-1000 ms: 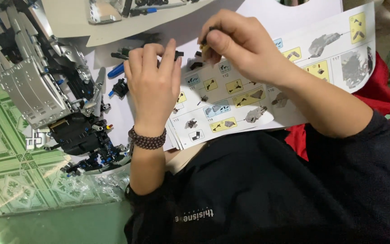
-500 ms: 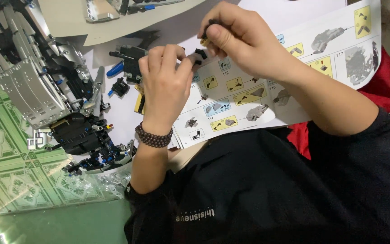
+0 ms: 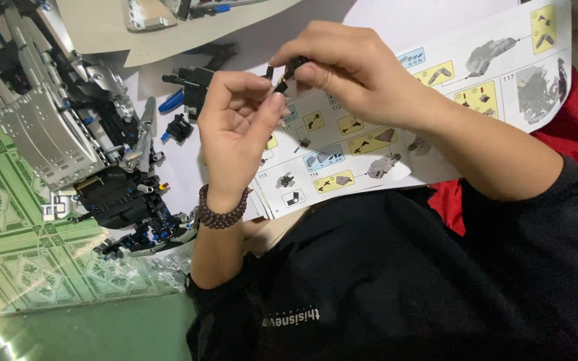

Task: The person assembles a small Lego component by connecting yellow and black pieces while referencing an instruction manual. They flip the manual pages to follow the next steps and continue attaching small black connectors to the yellow base.

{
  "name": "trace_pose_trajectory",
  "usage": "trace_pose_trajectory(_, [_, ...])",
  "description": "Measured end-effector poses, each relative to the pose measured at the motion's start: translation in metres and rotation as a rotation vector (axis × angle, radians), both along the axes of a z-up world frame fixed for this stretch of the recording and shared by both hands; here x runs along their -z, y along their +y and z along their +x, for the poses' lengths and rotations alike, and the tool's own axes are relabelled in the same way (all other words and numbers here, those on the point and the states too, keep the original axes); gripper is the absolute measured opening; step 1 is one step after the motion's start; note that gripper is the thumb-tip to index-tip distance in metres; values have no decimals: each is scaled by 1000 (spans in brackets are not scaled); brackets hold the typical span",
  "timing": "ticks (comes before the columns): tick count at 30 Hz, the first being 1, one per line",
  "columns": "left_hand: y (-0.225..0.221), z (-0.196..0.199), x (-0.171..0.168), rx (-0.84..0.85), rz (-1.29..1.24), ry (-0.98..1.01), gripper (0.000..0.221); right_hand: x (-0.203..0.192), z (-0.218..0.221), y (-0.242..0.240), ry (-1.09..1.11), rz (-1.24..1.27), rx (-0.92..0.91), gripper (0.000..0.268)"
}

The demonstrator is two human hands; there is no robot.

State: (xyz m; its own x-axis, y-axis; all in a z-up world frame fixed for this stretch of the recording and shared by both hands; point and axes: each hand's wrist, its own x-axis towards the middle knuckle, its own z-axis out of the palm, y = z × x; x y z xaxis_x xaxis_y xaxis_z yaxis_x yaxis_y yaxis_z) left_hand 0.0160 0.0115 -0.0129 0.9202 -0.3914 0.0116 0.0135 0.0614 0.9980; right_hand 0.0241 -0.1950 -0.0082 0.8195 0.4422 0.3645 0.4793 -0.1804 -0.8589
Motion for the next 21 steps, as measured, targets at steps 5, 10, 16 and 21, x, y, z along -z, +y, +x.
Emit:
trace_pose_trajectory(5, [-2, -1, -2, -16, -16, 42, 14, 1, -3, 1, -14, -19, 19, 19])
trace_pose_trajectory(10, [-3, 0, -2, -20, 19, -14, 12, 4, -3, 0, -39, -79, 29, 12])
trace_pose_trajectory(16, [-4, -1, -2, -9, 43, 18, 9, 3, -4, 0, -24, -76, 28, 10])
trace_pose_trajectory(21, [-6, -1, 0, 0, 82, 25, 9, 4, -6, 2, -41, -121, 69, 6])
